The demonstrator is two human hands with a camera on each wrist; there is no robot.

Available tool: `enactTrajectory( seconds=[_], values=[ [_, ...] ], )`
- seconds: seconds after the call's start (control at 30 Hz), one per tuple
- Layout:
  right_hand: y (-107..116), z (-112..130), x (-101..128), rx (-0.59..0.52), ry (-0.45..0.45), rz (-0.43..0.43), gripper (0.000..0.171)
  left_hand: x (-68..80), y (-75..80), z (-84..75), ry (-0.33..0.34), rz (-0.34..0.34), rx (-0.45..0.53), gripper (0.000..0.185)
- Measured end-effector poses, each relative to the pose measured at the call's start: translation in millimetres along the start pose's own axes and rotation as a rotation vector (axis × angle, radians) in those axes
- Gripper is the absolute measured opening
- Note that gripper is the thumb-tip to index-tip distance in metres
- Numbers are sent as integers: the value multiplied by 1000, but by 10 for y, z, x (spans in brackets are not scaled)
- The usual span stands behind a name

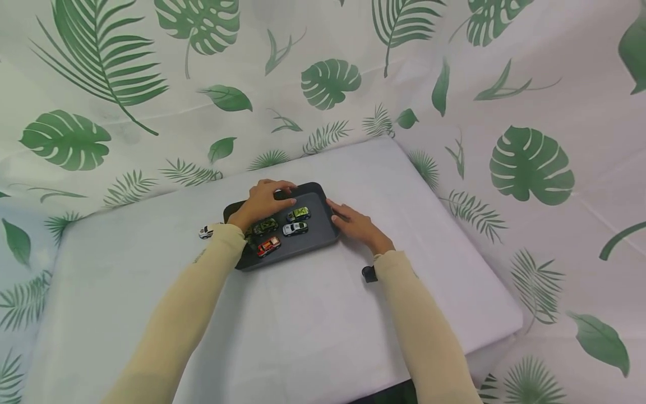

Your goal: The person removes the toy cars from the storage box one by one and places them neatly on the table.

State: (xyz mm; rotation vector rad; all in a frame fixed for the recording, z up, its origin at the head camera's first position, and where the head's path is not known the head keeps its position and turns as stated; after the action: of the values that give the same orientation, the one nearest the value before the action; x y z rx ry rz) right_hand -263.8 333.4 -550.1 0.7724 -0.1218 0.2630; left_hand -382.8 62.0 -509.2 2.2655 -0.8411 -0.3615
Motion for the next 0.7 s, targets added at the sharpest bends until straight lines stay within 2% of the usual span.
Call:
enactTrajectory(
  seconds=[0.47,0.7],
  values=[
    [-16,-12,16,-23,-16,11,60,-3,-175,25,61,129,-164,44],
    [-1,6,17,-22,-2,1,60,-24,-237,30,60,137,-233,40]
  ],
)
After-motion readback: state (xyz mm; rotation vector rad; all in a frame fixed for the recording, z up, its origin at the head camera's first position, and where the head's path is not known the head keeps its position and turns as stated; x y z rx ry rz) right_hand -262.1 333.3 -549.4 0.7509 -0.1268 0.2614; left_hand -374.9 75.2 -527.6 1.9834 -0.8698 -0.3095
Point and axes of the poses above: each hand's wrist, its own x-axis away from the middle knuckle, its own y-axis out of the back of the hand, z = x × y, the point moved 1 cm from there along -x, towards the middle knuckle, and after that the axes turned 6 degrees about x, right-handed, at the moved point
